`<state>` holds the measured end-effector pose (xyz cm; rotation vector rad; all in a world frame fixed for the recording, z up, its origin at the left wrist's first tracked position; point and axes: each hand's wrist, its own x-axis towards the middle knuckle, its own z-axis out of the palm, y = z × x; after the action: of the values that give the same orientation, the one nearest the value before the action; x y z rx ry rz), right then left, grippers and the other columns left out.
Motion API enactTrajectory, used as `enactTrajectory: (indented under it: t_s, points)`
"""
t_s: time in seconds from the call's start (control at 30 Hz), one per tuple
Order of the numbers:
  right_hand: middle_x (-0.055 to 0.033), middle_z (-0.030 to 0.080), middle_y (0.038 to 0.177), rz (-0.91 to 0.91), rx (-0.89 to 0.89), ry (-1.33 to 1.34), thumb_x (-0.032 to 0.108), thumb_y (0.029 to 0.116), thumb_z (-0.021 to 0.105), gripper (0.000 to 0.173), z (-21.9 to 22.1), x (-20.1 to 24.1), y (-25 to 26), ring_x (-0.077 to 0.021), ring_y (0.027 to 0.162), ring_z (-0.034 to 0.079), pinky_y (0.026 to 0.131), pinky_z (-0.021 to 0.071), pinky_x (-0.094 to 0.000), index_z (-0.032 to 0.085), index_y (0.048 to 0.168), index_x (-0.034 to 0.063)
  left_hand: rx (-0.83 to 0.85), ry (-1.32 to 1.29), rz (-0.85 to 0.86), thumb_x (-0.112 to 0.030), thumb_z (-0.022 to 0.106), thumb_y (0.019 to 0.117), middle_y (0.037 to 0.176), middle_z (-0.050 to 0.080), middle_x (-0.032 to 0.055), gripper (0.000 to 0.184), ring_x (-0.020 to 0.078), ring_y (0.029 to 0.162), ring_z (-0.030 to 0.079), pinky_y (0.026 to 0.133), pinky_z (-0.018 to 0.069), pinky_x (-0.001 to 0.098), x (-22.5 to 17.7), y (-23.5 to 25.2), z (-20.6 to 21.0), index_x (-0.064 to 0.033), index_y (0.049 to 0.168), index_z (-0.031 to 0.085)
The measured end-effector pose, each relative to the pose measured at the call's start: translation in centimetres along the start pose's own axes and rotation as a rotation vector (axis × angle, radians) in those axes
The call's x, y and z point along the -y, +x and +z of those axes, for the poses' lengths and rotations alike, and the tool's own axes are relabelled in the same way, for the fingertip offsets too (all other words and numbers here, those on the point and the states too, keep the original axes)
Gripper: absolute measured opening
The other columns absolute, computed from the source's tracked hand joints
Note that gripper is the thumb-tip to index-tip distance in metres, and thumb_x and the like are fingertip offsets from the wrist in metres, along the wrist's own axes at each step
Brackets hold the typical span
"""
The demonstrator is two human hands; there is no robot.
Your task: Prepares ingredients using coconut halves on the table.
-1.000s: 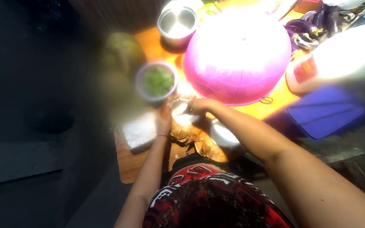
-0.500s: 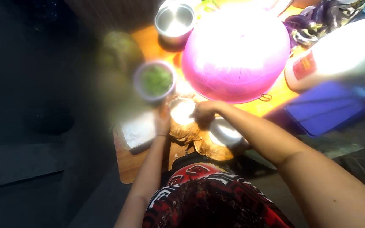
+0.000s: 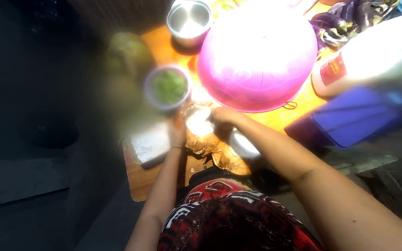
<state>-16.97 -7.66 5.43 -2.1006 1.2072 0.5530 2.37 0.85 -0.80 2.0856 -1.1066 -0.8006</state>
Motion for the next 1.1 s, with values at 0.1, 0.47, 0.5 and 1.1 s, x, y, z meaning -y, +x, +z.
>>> enactTrajectory:
  t_s: [0.1, 0.47, 0.5, 1.1]
  points:
    - [-0.0272, 0.067, 0.122, 0.036, 0.043, -0.031, 0.024, 0.1087, 0.049, 0.032, 0.1, 1.8, -0.8, -0.0468, 0.119, 0.062, 0.093, 0.0475, -0.0701, 0.067, 0.120, -0.0008, 0.002, 0.006, -0.001, -0.041, 0.053, 0.1063, 0.128, 0.065, 0.0245, 0.058, 0.0357, 0.118, 0.065, 0.104, 0.0486, 0.0543, -0.2, 0.1, 0.0, -0.0043, 0.151, 0.045]
    - [-0.0282, 0.067, 0.112, -0.002, 0.169, -0.161, 0.020, 0.1033, 0.057, 0.029, -2.4, 3.6, 1.1, -0.0463, 0.109, 0.065, 0.086, 0.0485, -0.0698, 0.068, 0.107, -0.0064, 0.032, 0.030, -0.015, -0.045, 0.054, 0.1054, 0.126, 0.066, 0.0259, 0.062, 0.0390, 0.117, 0.066, 0.103, 0.0492, 0.0561, -0.4, 0.1, -0.3, -0.0055, 0.153, 0.043]
    - [-0.0267, 0.067, 0.106, 0.019, 0.228, -0.183, 0.019, 0.1035, 0.058, 0.029, -2.7, 4.0, 0.5, -0.0430, 0.102, 0.066, 0.084, 0.0496, -0.0654, 0.068, 0.104, -0.0077, 0.038, 0.021, -0.020, -0.044, 0.054, 0.1055, 0.125, 0.066, 0.0259, 0.062, 0.0388, 0.116, 0.066, 0.103, 0.0493, 0.0558, -0.3, -0.1, -0.4, -0.0060, 0.153, 0.043]
    - [-0.0239, 0.067, 0.103, 0.104, 0.199, -0.213, 0.018, 0.1004, 0.061, 0.025, -5.2, 5.6, 0.5, -0.0391, 0.096, 0.065, 0.079, 0.0501, -0.0619, 0.068, 0.102, -0.0053, 0.072, 0.019, -0.006, -0.043, 0.053, 0.1059, 0.122, 0.068, 0.0249, 0.059, 0.0384, 0.113, 0.067, 0.100, 0.0504, 0.0568, -0.3, 0.1, -0.6, -0.0093, 0.153, 0.044]
